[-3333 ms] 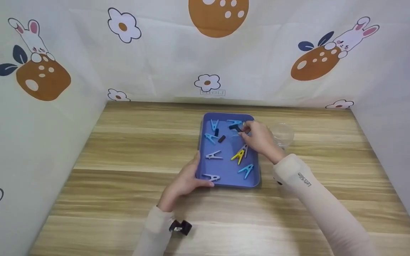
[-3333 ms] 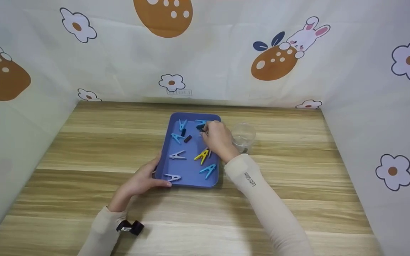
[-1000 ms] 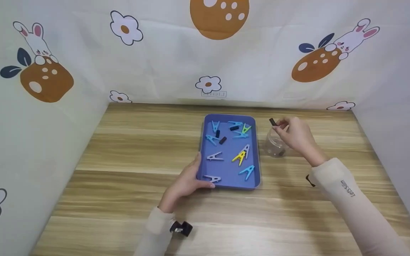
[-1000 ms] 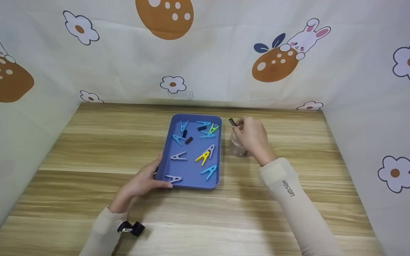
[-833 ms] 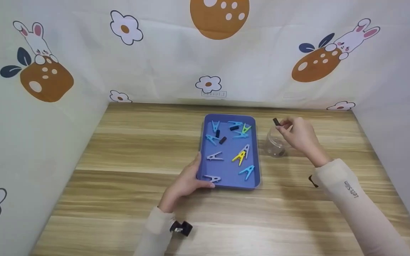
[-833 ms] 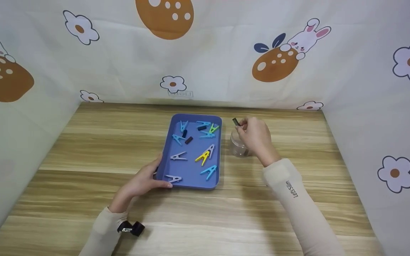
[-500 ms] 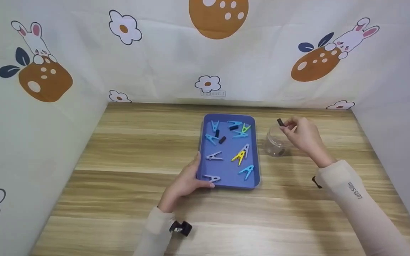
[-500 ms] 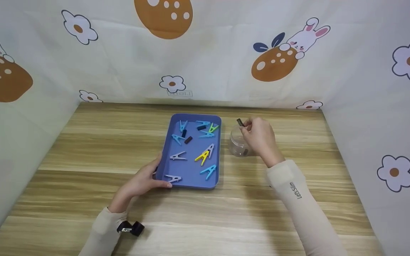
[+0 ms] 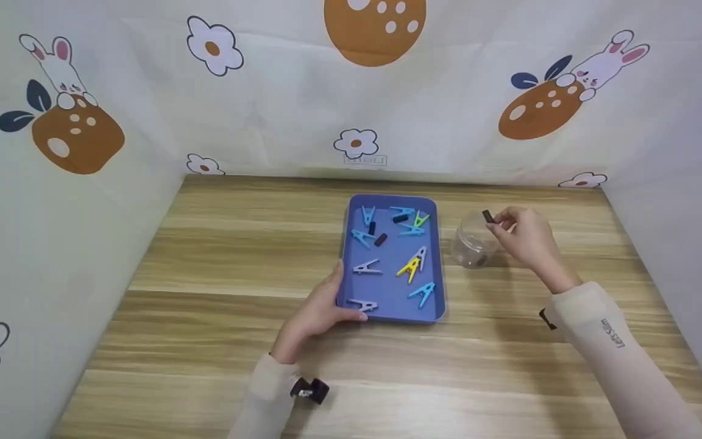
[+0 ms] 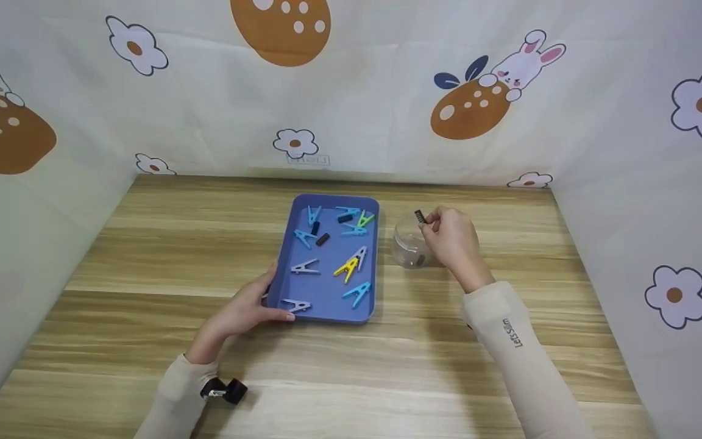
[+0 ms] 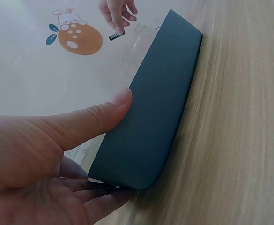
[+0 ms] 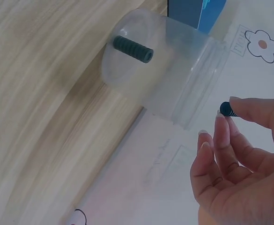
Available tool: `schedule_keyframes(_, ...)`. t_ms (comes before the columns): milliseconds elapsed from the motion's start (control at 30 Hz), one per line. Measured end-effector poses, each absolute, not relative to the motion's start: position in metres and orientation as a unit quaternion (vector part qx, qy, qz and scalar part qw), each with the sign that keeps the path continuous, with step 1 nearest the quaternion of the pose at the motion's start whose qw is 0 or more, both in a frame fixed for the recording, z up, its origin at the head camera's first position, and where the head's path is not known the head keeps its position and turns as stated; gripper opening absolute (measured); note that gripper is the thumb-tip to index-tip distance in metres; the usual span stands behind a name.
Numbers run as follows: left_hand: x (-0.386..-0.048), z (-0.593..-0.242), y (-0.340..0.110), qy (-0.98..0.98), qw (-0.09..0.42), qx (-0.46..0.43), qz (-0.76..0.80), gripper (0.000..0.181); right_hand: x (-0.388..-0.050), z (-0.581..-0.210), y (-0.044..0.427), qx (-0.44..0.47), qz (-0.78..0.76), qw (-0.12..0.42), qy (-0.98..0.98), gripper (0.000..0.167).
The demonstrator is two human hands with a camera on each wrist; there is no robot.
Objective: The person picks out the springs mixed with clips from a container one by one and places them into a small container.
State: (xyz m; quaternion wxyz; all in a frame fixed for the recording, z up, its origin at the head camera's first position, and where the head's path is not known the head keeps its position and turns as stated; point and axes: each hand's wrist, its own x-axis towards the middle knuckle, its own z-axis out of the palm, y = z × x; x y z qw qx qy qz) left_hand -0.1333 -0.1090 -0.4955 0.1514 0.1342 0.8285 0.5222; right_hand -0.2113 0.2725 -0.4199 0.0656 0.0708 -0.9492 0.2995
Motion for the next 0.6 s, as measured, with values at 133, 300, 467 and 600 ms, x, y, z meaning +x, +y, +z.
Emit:
schedule_keyframes(133,-0.133,-0.496,-0.109,0.828,0.152,0.133,0.523,0.115,-0.21,-0.424,0.276,0.066,0.295,0.067,-0.951,0.021)
schedule_keyframes(300,-0.134,-0.496,-0.109,0.829,0.151,0.134,0.521,0.116,-0.209,-0.429,0.279,0.058,0.292,0.062,-0.953,0.023)
schedule_keyframes(467,-0.134,-0.497,-0.109,0.833,0.151,0.133,0.516,0.117,-0.21,-0.433,0.281,0.054,0.298,0.055,-0.951,0.022)
schedule_keyframes(600,-0.133,-0.496,-0.11,0.834,0.151,0.133,0.515,0.116,-0.21,-0.436,0.281,0.051,0.306,0.058,-0.949,0.021)
